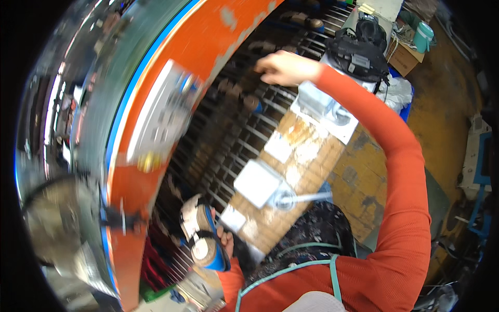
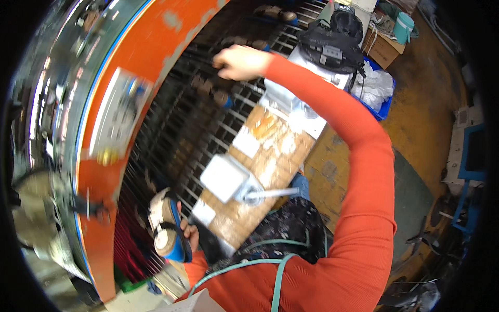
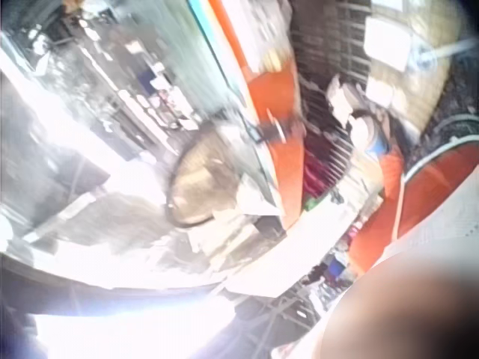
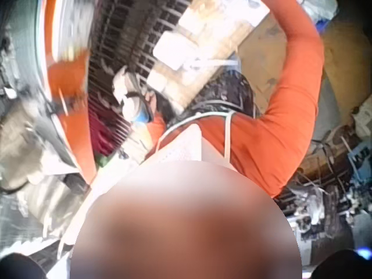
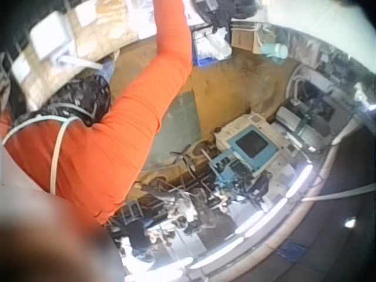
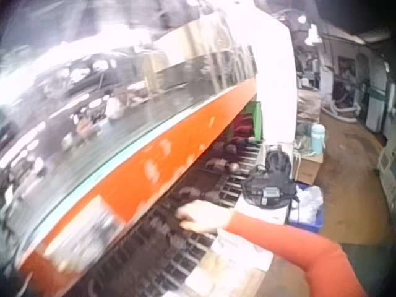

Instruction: The person holds a blue and black sandal and repeatedly scrubs its sole and straps with a small white brush. The person rotates the sandal to reach different areas and occasionally dips the brush into a nearby container. The sandal remains in hand throughout the clip.

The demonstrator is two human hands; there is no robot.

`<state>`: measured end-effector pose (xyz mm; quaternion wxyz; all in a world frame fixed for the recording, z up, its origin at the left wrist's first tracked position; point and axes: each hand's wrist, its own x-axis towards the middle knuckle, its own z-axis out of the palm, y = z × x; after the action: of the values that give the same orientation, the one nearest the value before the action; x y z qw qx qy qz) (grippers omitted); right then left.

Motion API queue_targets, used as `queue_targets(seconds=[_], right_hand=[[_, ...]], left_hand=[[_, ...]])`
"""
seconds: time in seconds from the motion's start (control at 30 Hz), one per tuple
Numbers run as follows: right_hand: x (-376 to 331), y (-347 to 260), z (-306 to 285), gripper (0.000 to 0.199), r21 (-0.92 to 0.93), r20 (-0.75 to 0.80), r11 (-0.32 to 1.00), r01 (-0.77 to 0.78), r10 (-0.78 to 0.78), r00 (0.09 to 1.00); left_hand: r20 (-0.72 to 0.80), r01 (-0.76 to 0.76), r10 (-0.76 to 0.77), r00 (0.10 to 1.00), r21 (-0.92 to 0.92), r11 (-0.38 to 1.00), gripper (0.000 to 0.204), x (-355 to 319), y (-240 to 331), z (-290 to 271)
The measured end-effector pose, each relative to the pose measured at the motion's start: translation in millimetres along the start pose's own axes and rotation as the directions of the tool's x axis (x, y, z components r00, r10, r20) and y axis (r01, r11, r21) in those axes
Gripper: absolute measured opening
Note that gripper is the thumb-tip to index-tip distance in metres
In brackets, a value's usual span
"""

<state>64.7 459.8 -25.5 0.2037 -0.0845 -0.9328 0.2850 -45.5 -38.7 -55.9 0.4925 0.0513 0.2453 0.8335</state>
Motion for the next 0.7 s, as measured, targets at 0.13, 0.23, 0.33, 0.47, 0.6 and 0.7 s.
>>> queue_targets(seconds=[0.13, 0.23, 0.33, 0.47, 0.6, 0.7], right_hand=[[-157.7, -136.2, 54.2, 0.031, -0.034, 0.256, 0.947, -0.320, 0.318, 0.913], [-212.2, -185.5, 126.2, 0.034, -0.266, 0.275, 0.900, -0.345, 0.414, 0.868], [-243.3, -206.0, 198.8, 0.040, -0.495, 0.021, 0.783, -0.378, 0.445, 0.895], [-259.5, -192.0, 242.2, 0.042, -0.556, -0.189, 0.693, -0.459, 0.432, 0.882], [-259.5, -176.8, 239.2, 0.036, -0.463, -0.235, 0.721, -0.515, 0.460, 0.856], [-261.2, -178.1, 229.2, 0.029, -0.323, -0.147, 0.748, -0.580, 0.566, 0.811]], left_hand=[[-0.009, 0.080, -0.081, 0.997, -0.046, 0.996, 0.074, -60.9, 24.3, -13.0], [-0.107, 0.111, -0.117, 0.987, -0.061, 0.992, 0.087, -85.6, 35.0, -19.5], [0.064, 0.046, -0.037, 0.997, -0.151, 0.987, 0.095, -112.4, 48.2, -20.7], [0.111, -0.377, 0.394, 0.913, -0.147, 0.915, 0.098, -137.2, 65.9, -13.2], [0.375, -0.448, 0.472, 0.798, -0.153, 0.881, 0.121, -139.3, 86.0, -4.0], [0.447, -0.465, 0.436, 0.781, -0.050, 0.884, 0.121, -140.0, 88.0, -1.5]])
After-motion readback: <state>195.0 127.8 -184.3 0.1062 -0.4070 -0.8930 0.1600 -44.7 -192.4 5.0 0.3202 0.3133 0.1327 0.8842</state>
